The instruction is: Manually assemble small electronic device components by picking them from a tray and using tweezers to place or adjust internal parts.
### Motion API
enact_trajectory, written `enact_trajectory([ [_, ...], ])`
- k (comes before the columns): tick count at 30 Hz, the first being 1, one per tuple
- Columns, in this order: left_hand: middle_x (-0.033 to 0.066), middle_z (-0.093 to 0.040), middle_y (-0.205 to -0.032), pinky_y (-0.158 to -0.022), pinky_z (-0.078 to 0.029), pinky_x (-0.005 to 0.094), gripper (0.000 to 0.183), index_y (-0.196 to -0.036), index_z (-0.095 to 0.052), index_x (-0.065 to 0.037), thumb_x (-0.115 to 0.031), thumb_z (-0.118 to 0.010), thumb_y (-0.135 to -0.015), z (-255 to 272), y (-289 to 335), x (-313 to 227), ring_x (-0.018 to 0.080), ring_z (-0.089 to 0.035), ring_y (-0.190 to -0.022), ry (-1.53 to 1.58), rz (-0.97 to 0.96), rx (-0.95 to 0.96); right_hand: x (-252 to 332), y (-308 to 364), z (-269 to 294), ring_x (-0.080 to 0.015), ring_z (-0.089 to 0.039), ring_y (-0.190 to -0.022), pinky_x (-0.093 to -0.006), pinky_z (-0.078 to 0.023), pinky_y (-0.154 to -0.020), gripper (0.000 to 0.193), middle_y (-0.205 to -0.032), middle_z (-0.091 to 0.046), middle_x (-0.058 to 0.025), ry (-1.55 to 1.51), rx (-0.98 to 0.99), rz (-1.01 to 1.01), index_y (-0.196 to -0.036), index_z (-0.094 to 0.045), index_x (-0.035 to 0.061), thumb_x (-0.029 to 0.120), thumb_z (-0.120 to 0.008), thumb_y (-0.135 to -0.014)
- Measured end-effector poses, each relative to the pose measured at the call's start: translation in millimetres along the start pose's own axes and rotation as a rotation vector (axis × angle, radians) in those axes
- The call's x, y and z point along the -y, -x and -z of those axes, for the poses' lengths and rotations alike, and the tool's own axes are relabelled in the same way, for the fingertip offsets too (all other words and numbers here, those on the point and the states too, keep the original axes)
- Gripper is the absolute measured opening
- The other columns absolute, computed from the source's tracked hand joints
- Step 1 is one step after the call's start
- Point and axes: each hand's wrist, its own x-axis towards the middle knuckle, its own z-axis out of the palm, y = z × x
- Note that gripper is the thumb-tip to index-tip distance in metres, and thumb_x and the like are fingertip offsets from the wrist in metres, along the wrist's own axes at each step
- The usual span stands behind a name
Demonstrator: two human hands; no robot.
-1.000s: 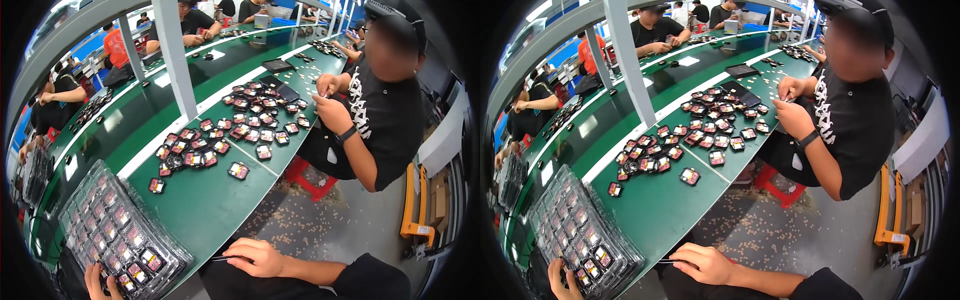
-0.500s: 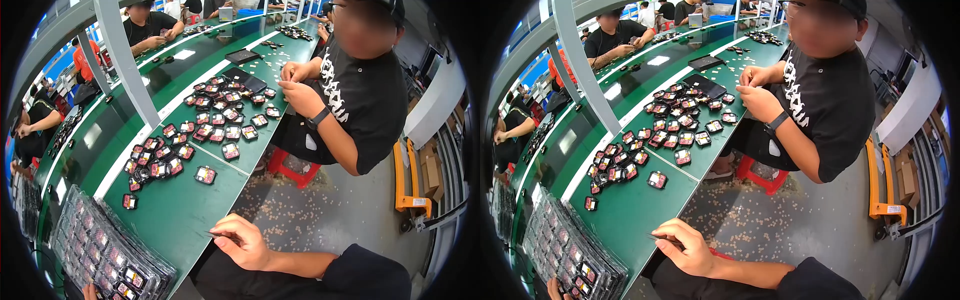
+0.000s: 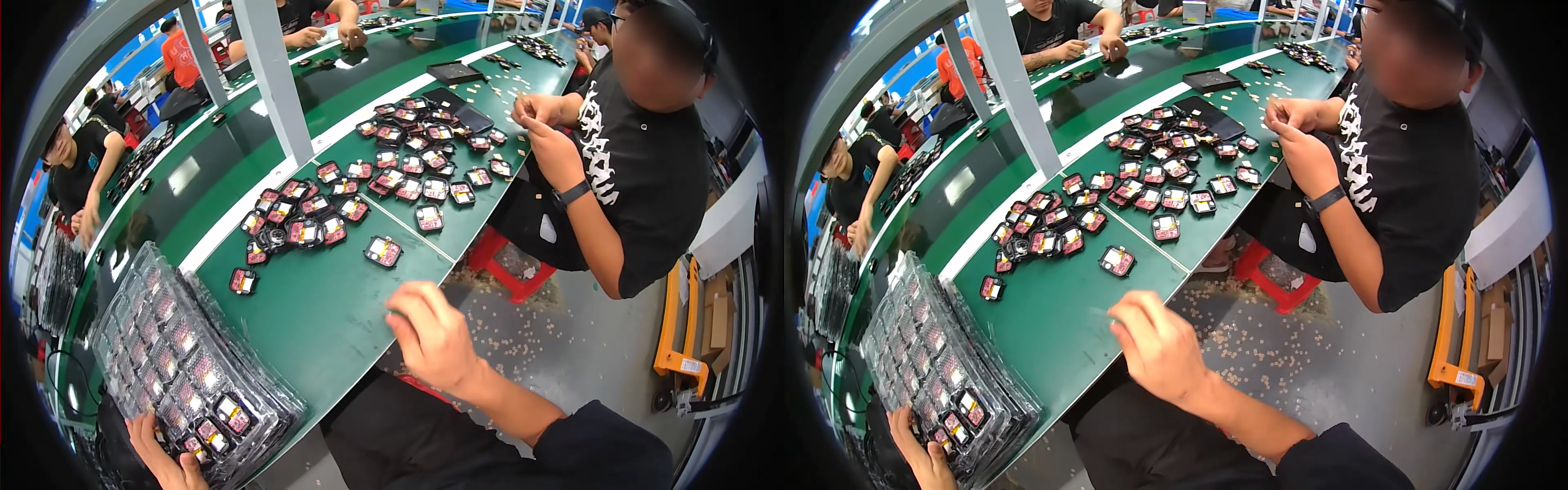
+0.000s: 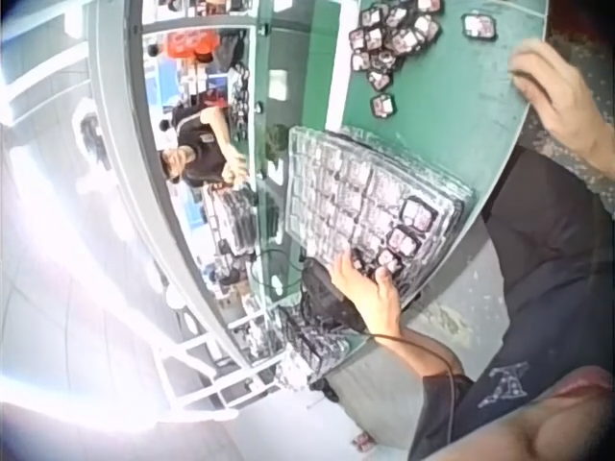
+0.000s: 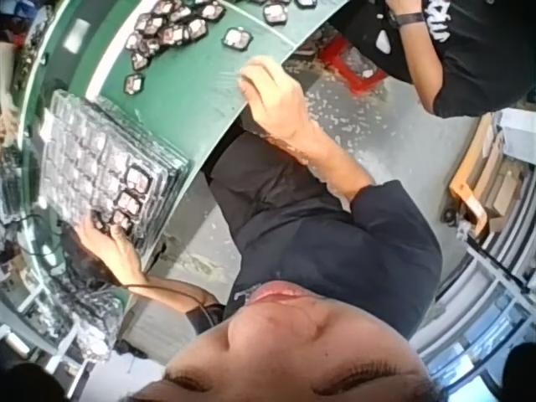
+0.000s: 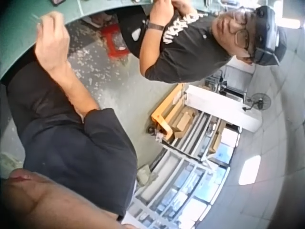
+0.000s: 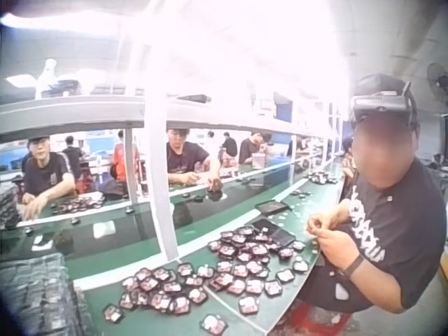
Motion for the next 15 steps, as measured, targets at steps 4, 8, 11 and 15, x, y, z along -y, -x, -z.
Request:
enact_trajectory([
  [4, 0.0334, -0.037, -0.154, -0.121, -0.019, 0.0592, 0.092, -0.149, -0.045, 0.001, -0.076, -0.037, -0.098, 0.4, 1.7, 4.1, 0.0497, -0.026, -0.148, -0.067, -0.025, 0.0, -6.3, -26.0, 0.8, -0.0341, -0.071, -0.075, -0.044, -0.059, -0.062, 0.026, -0.121, -0.059, -0.0158, 0.256, 0.063, -0.137, -0.115, -0.064, 0.0027, 0.015, -0.07, -0.094],
  [8, 0.0313, -0.038, -0.155, -0.121, -0.017, 0.0597, 0.092, -0.151, -0.043, 0.0, -0.075, -0.037, -0.098, -1.2, 1.1, 7.1, 0.0494, -0.025, -0.149, -0.093, -0.019, 0.034, -17.3, -36.5, -6.2, -0.0339, -0.073, -0.078, -0.0443, -0.061, -0.062, 0.035, -0.124, -0.058, -0.0156, 0.438, 0.197, -0.194, -0.121, -0.062, 0.0052, 0.025, -0.072, -0.093],
  [11, 0.0301, -0.038, -0.155, -0.122, -0.015, 0.0603, 0.092, -0.152, -0.041, -0.001, -0.075, -0.037, -0.099, -3.8, 3.0, 6.1, 0.0487, -0.024, -0.15, -0.106, -0.009, 0.045, -19.9, -36.0, -8.9, -0.0321, -0.073, -0.076, -0.043, -0.06, -0.059, 0.031, -0.119, -0.061, -0.0123, 0.434, 0.196, -0.163, -0.114, -0.063, 0.0067, 0.026, -0.073, -0.092],
  [15, 0.029, -0.037, -0.157, -0.122, -0.012, 0.0612, 0.091, -0.154, -0.04, -0.002, -0.074, -0.036, -0.099, -5.3, -1.6, 6.6, 0.0472, -0.022, -0.151, -0.124, -0.018, 0.051, -19.2, -34.9, -6.8, -0.0309, -0.073, -0.075, -0.0414, -0.059, -0.056, 0.027, -0.117, -0.062, -0.008, 0.429, 0.17, -0.152, -0.109, -0.063, 0.0074, 0.025, -0.074, -0.092],
])
